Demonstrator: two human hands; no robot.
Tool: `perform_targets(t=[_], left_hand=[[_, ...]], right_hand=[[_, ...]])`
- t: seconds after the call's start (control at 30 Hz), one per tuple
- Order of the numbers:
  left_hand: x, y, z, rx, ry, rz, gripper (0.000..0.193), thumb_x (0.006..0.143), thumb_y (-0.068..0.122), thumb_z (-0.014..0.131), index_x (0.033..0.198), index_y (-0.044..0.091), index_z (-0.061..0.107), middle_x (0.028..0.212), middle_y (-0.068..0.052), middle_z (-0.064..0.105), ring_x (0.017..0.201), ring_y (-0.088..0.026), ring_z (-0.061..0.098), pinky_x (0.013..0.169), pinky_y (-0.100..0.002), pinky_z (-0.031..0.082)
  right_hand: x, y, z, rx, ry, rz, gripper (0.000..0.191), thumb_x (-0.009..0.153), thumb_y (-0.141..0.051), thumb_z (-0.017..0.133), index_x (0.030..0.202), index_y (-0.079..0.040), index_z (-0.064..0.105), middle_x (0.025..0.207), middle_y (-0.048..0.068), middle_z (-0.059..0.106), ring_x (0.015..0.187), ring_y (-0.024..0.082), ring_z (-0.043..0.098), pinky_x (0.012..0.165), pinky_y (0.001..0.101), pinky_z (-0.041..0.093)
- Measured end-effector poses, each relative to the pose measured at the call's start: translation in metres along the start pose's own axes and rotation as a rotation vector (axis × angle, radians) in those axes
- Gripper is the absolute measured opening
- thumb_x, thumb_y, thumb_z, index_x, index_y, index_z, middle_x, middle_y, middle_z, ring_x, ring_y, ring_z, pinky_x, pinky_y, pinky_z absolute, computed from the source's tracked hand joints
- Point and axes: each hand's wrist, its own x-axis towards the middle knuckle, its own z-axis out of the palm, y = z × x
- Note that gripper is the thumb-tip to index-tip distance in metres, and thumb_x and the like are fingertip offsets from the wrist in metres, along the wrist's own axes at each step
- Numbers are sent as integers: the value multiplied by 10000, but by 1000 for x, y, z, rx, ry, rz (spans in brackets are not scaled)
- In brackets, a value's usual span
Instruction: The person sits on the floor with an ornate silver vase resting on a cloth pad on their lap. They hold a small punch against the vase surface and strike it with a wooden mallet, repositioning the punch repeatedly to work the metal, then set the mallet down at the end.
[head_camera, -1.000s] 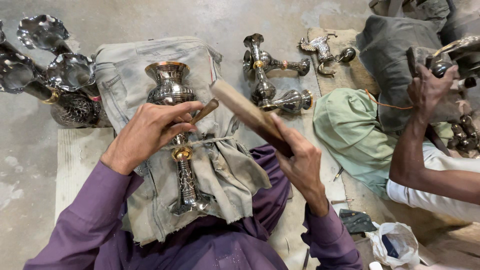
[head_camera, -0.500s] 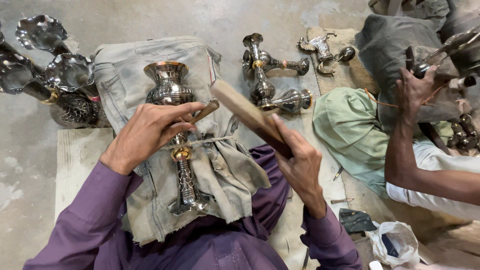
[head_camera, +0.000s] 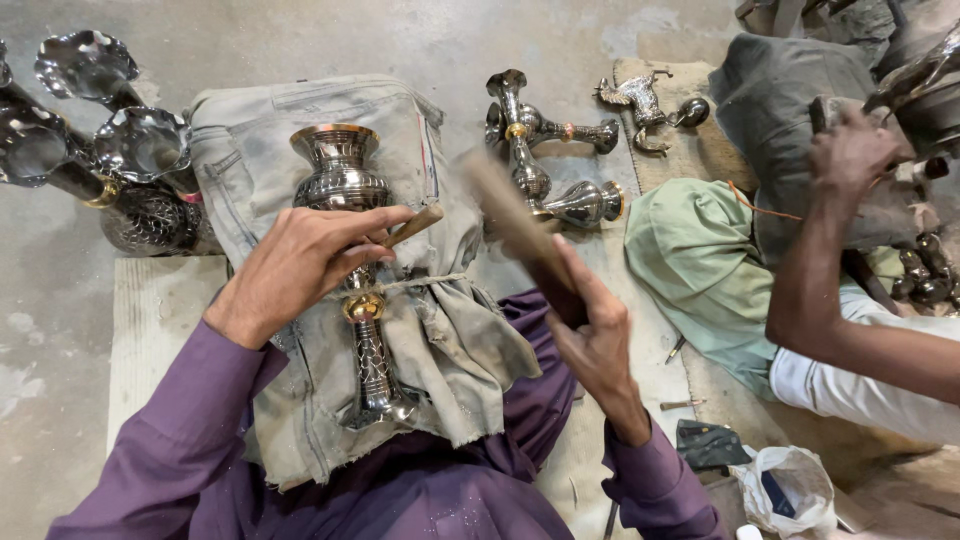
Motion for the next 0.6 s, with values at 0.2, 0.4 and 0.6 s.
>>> perform_targets(t=[0.2, 0.4, 0.6], left_hand=[[-2, -1, -1, 12, 29, 40, 506, 876, 231, 715, 1377, 186, 655, 962, -117, 773, 772, -295, 745, 648, -438, 555], [-3, 3, 1, -6, 81, 31, 412, 911, 183, 713, 1323, 171, 694, 1018, -38, 799, 765, -212, 773, 689, -376, 617], [-36, -9, -1, -316, 492, -210, 453, 974, 111, 749, 1396, 99, 583, 1069, -96, 791, 962, -169, 786, 756, -284, 653]], right_hand=[[-7, 3, 6, -228, -38, 196, 819, 746, 53, 711, 1512, -183, 540, 1223, 111, 758, 1020, 209, 739, 923, 335, 581], [-12, 1, 2, -307, -110, 166, 834, 717, 80, 703, 1494, -188, 563, 1188, 159, 764, 984, 260, 728, 807, 366, 568], [-23, 9, -3, 427, -77, 235, 758, 841, 80, 759, 1519, -94, 467, 1087, 108, 675, 979, 187, 657, 894, 348, 552]])
